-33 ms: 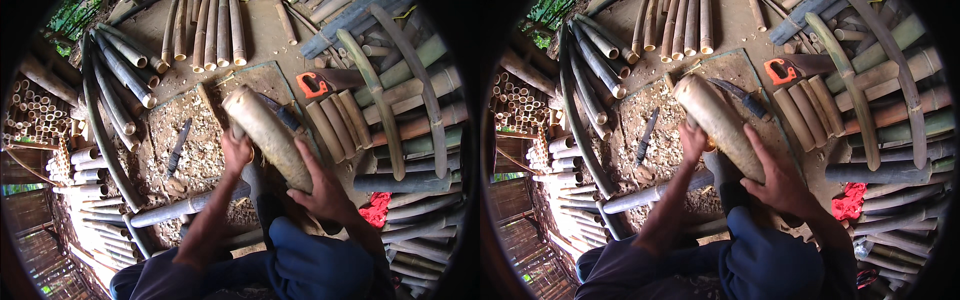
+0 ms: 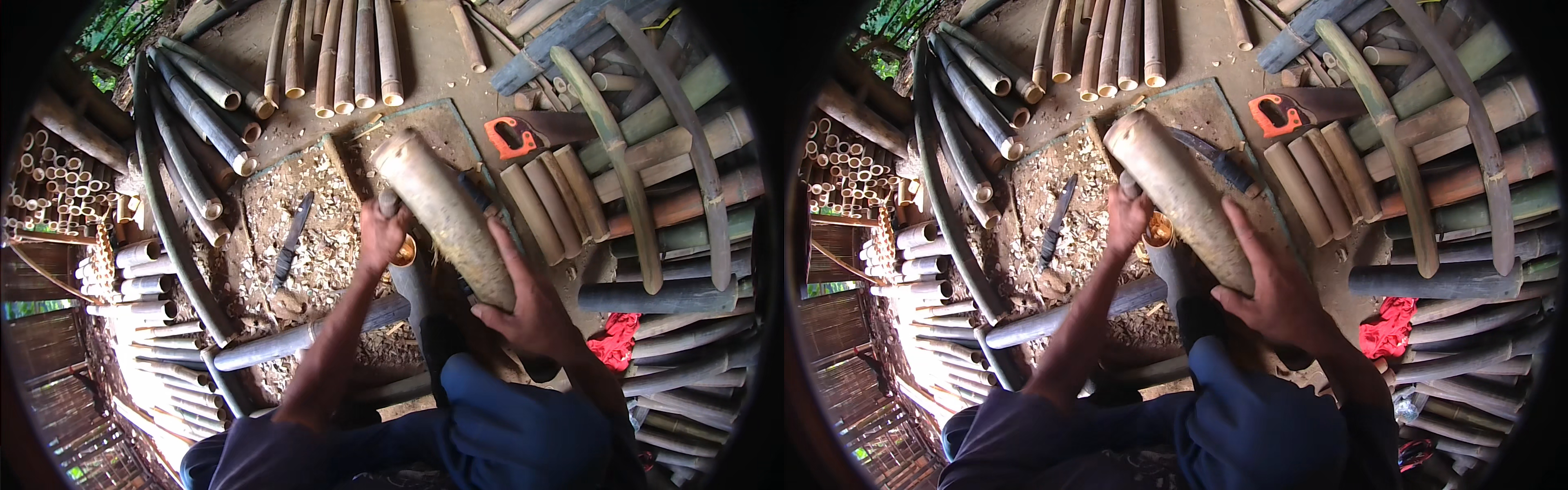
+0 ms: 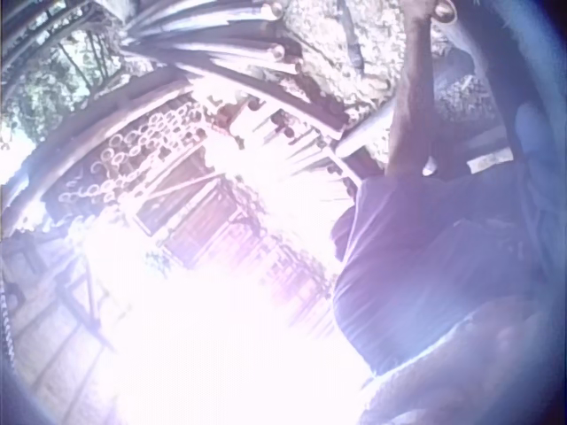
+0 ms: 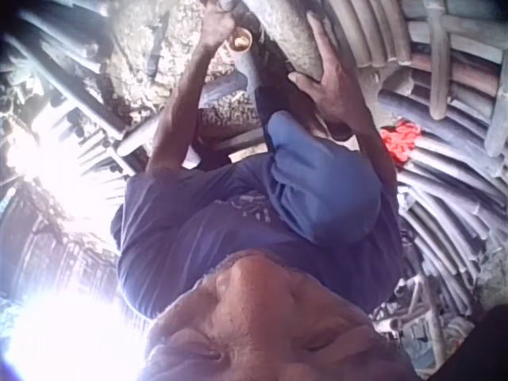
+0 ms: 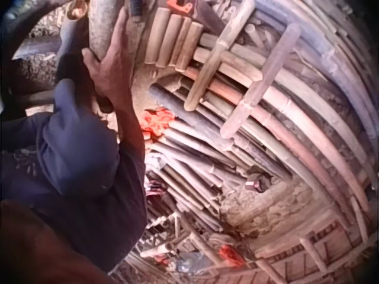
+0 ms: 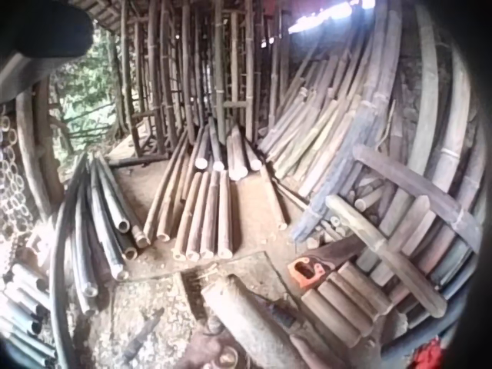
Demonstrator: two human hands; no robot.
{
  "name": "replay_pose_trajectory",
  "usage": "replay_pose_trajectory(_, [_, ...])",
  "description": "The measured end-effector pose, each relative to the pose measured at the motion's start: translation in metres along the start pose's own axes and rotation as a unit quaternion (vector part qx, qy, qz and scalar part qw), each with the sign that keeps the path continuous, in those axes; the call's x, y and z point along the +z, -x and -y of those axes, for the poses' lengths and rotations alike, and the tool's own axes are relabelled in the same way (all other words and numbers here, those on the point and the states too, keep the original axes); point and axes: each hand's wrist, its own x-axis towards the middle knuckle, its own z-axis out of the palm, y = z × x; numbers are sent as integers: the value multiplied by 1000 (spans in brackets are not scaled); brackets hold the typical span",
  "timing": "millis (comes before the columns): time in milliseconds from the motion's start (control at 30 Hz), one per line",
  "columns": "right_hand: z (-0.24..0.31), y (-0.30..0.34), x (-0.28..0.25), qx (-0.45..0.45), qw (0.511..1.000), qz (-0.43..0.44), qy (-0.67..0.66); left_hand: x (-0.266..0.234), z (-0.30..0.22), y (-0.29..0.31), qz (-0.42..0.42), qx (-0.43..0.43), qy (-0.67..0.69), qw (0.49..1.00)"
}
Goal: The person carves and shapes bamboo segments using a knife and an adze. They shave the inner edges of a segment, apply a substance from a small container, and fit different segments together.
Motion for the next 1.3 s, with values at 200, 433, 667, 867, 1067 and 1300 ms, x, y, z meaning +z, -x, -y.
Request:
replay_pose_trajectory(200, [5,-15,-15,-7,996,-87,-9,1,-22,-43,269,15,49,962])
replay_pose_trajectory(433, [7,-41,13,-11,997,-24,75,-24,26,-25,255,-47,279,924])
replay_pose_trajectory(667, [54,-63,-2,-7,990,92,110,-40,38,10,184,31,134,973])
replay_pose_trajectory(867, [38,-56,20,-64,971,94,208,0,52,26,-68,138,148,977])
replay_pose_trajectory(1067, [29,-47,8,3,994,39,102,-6,6,24,-151,-53,222,962])
replay_pose_trajectory(1300, [36,-37,2,-69,996,-13,53,-22,-1,26,125,-25,194,973])
